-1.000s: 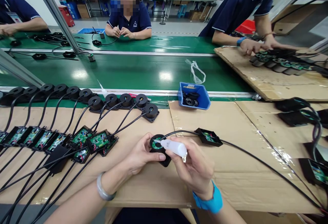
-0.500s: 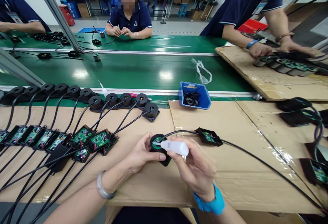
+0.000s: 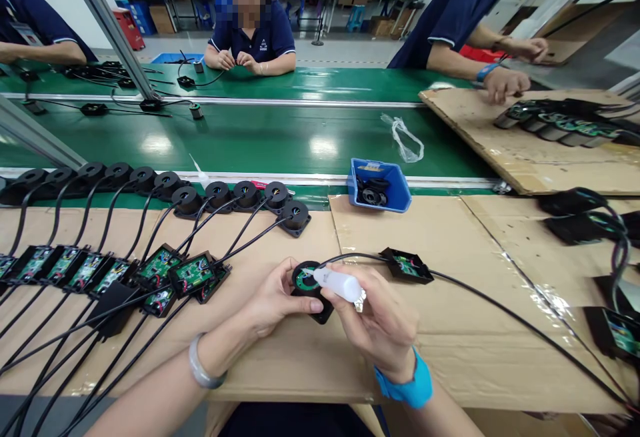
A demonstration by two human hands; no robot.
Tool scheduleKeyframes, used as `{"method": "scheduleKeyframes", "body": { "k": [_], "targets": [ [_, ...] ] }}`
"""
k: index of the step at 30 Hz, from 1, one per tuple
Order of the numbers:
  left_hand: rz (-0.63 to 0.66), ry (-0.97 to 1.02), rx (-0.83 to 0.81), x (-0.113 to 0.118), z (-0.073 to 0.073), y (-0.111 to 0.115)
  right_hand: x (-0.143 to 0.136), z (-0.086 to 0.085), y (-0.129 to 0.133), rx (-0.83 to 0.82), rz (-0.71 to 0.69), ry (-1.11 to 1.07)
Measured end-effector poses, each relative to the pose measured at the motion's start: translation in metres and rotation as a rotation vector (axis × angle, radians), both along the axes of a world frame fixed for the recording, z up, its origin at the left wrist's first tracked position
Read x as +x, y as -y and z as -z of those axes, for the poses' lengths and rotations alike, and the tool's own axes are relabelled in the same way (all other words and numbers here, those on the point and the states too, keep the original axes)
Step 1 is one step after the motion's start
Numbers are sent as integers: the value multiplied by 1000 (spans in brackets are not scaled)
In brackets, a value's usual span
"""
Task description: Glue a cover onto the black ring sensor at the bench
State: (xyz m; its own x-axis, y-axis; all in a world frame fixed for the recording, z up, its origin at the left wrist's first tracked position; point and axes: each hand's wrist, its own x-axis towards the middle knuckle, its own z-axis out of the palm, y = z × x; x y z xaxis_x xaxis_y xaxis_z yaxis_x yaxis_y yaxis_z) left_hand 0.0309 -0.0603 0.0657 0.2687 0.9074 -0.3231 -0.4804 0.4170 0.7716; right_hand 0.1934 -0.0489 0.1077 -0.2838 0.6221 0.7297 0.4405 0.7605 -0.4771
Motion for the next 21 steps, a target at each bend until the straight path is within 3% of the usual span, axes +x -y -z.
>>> {"method": "scheduleKeyframes", "body": {
  "k": [4,6,9,12,14,18,21],
  "targets": [
    [0,-26,3,-1,-2,0,4,4,-1,38,14,15],
    [1,-70,22,-2,-2,0,7,8,-1,-41,26,-82],
    [-28,-239,129,-6,-1,-1,14,14,-4,-241,76,-421],
    [-86,-534,306,-12,1,-3,23,14,-14,-363,80,-782],
    [-96,-724,412,-16,1,-5,31,12,-26,-447,64,-905],
    [-73,-982,518,-21,-1,-9,38,13,-58,-611,27,-843],
    [-56,-1116,574,-24,-4,-12,28,19,-91,-675,-15,-702]
  ]
}}
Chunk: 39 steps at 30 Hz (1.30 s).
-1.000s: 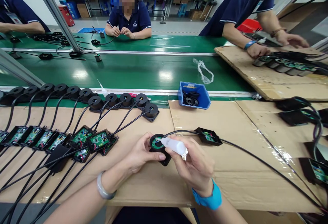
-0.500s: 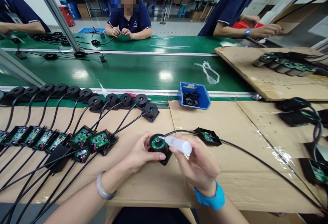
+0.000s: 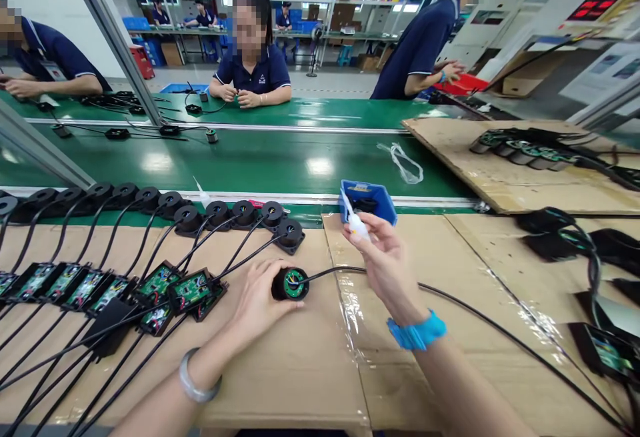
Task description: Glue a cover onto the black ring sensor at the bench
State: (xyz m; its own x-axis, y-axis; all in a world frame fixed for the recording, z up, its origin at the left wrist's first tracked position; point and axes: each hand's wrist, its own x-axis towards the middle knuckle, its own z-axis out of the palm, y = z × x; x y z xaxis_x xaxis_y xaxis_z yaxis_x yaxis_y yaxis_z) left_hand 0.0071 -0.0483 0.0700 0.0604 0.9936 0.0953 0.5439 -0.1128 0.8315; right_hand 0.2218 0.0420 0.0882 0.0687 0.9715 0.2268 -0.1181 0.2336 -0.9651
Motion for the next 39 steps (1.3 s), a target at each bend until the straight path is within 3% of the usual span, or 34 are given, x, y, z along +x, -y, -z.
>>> {"method": "scheduleKeyframes", "body": {
  "k": [4,9,17,23,26,30,34,39],
  "targets": [
    [-32,-88,39,-6,-3,-3,-30,18,-51,-30,-62,164],
    [-43,-109,43,-8,1,-5,-62,44,-103,-42,-33,420],
    [-24,-227,-107,2,2,-3,-66,59,-125,1,-32,768],
    [128,-116,-37,-11,-3,2,-50,40,-107,77,-27,967],
    [144,-83,-29,-14,-1,1,-17,17,-100,113,-12,1100],
    [87,-63,-60,-12,-1,-2,37,-4,-112,47,15,1334],
    [99,-13,-116,-13,-7,-2,61,-5,-130,-13,-123,1501],
    [79,74,-62,-21,-11,-2,58,-2,-136,4,-261,1543]
  ]
}}
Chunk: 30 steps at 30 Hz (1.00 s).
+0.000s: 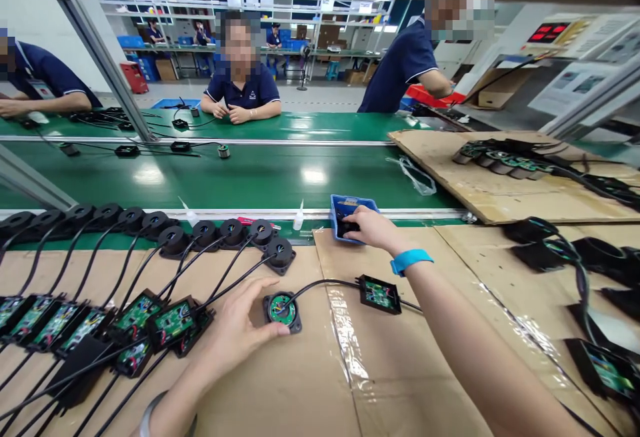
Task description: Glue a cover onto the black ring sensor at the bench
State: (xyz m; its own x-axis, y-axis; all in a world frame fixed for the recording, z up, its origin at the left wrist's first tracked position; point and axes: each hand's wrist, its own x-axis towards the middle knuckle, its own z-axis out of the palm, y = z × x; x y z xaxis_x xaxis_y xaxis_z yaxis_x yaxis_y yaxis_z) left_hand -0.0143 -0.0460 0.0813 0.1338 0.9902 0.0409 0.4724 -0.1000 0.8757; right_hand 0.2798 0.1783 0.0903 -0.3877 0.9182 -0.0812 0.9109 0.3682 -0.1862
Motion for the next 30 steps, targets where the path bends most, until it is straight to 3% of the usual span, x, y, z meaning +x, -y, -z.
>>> {"method": "scheduleKeyframes", "body": {
  "k": [7,10,12,16,19,20,22,24,28,30],
  "targets": [
    [-166,102,189,1,-1,2,4,-7,5,9,92,-233],
    [-177,36,261,1,-5,5,-2,-20,26,20,126,-476],
    [-115,-27,327,2,-10,6,-15,-27,54,-43,82,-666],
    [102,-84,467,9,-24,4,-56,-26,125,-397,-108,-1007],
    [237,-15,522,13,-32,1,-80,-16,165,-928,-57,-1434],
    [263,7,517,14,-34,0,-84,-14,172,-1036,-24,-1516],
    [279,30,481,12,-36,0,-88,-10,178,-1085,-12,-1536],
    [237,30,442,8,-37,1,-85,-8,177,-928,-71,-1423],
    [99,-64,408,0,-35,2,-70,-1,171,-214,-255,-898],
    [75,-130,417,-3,-30,2,-64,6,172,-3,-327,-664]
  ]
}}
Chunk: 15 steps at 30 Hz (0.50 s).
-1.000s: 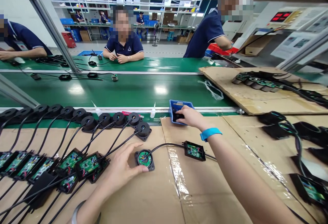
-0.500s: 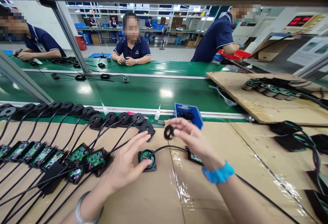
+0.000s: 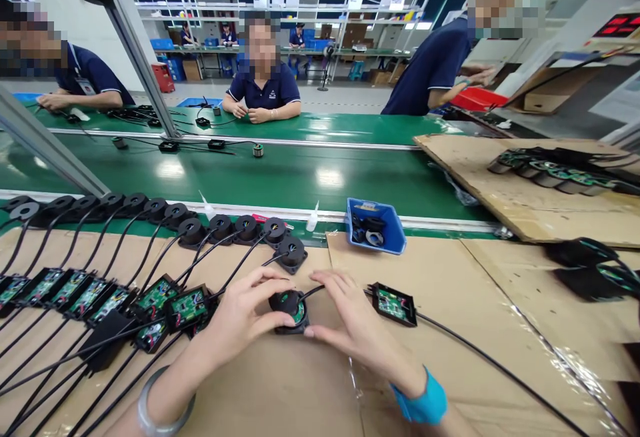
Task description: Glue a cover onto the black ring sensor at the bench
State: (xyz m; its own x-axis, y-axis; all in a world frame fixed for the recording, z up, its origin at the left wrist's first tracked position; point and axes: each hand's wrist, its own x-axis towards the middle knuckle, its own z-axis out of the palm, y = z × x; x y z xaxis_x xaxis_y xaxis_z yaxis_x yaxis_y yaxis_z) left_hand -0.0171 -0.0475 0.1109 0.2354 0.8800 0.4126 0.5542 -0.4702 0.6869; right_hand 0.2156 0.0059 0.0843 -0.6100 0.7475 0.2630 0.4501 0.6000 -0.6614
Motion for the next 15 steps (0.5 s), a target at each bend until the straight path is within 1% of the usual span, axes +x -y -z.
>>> {"method": "scheduleKeyframes", "body": {
  "k": [1,3,6,8,11,15],
  "targets": [
    [-8,-21,7,-1,4,0,1,4,2,74,7,61],
    [-9,-35,9,-2,11,-1,2,12,7,194,45,113],
    [-6,-23,21,0,19,0,0,19,13,356,117,104],
    [2,-34,71,2,21,0,-2,20,15,433,148,88],
    [8,-80,146,6,23,0,-3,19,16,490,172,72],
    [-3,-134,186,10,24,-1,-3,18,17,508,175,40]
  ]
}}
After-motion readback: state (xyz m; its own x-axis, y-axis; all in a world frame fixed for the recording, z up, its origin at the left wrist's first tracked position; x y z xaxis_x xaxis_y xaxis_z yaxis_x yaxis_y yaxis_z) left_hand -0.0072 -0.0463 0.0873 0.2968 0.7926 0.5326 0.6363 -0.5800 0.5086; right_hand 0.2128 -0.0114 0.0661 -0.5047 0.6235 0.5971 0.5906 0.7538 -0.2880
